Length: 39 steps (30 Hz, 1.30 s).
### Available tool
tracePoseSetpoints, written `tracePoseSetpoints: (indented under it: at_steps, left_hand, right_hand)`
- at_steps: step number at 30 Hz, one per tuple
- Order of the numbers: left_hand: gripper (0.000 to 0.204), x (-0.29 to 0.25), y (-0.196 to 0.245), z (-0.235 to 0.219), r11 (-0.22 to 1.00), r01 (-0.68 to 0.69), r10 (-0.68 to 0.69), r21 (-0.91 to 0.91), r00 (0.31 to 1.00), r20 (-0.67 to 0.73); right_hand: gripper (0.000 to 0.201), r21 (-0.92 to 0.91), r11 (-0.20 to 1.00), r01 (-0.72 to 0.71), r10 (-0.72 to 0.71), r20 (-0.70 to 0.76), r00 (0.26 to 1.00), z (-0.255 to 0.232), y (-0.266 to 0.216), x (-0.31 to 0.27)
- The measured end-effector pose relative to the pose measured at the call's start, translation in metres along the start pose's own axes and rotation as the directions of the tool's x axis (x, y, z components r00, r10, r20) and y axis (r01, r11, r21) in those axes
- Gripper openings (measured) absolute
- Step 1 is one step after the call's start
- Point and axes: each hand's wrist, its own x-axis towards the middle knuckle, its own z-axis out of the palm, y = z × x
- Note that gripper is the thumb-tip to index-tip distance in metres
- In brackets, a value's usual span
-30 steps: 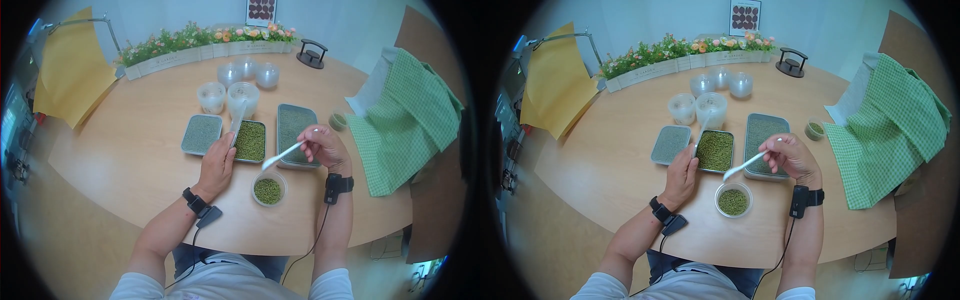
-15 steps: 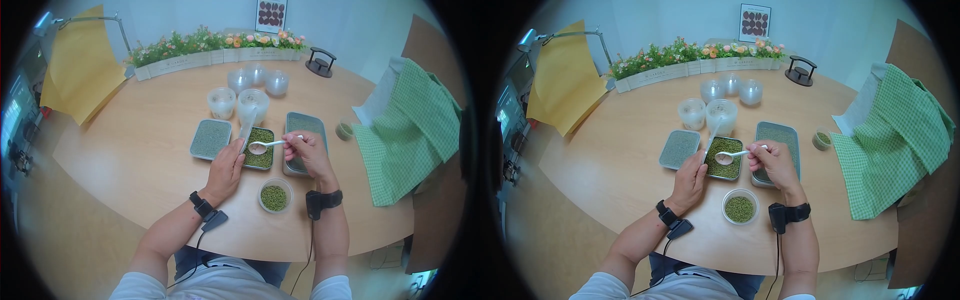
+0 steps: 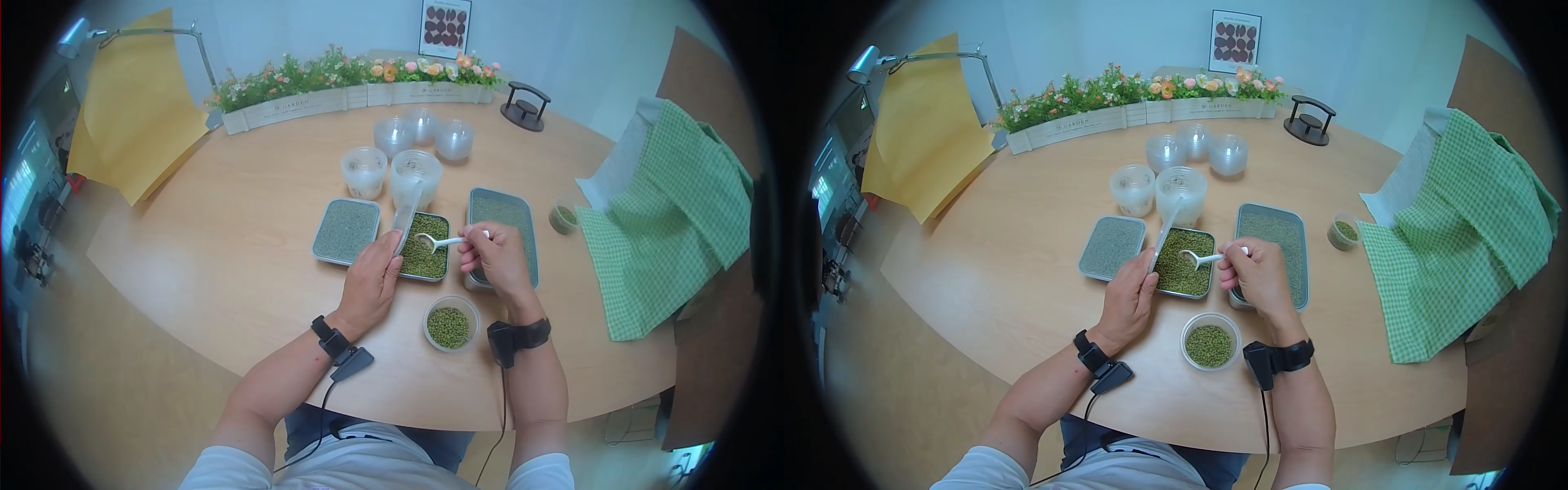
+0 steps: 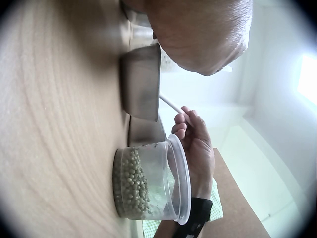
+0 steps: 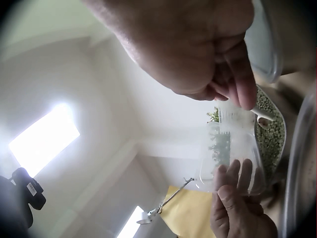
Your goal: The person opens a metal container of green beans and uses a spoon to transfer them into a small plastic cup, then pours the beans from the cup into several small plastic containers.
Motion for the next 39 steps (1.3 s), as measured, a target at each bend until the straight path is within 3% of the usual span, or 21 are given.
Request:
tracePoseSetpoints:
  at_steps: [2,11,26,39]
  left_hand:
    - [0.037,0.0,0.001,0.0,1.0,0.021,-0.021,-0.015,1.0,0.01]
    - [0.037,0.0,-0.001,0.0,1.0,-0.015,0.015,0.01,1.0,0.001]
    - [0.038,-0.001,-0.002,0.001,1.0,-0.002,0.002,0.005,1.0,0.002]
    - [0.038,0.001,0.003,-0.001,1.0,0.021,-0.021,-0.013,1.0,0.012]
  right_hand:
    - [0.022,0.117,0.982,-0.15,0.149,0.02,0.989,0.0,0.003,0.001]
    - [0.021,0.236,0.924,-0.301,0.3,0.042,0.953,-0.01,0.006,0.008]
    - [0.021,0.594,0.76,-0.263,0.234,0.128,0.964,-0.046,0.012,0.014]
    - [0.022,0.668,0.7,-0.253,0.26,0.092,0.961,-0.077,0.004,0.011]
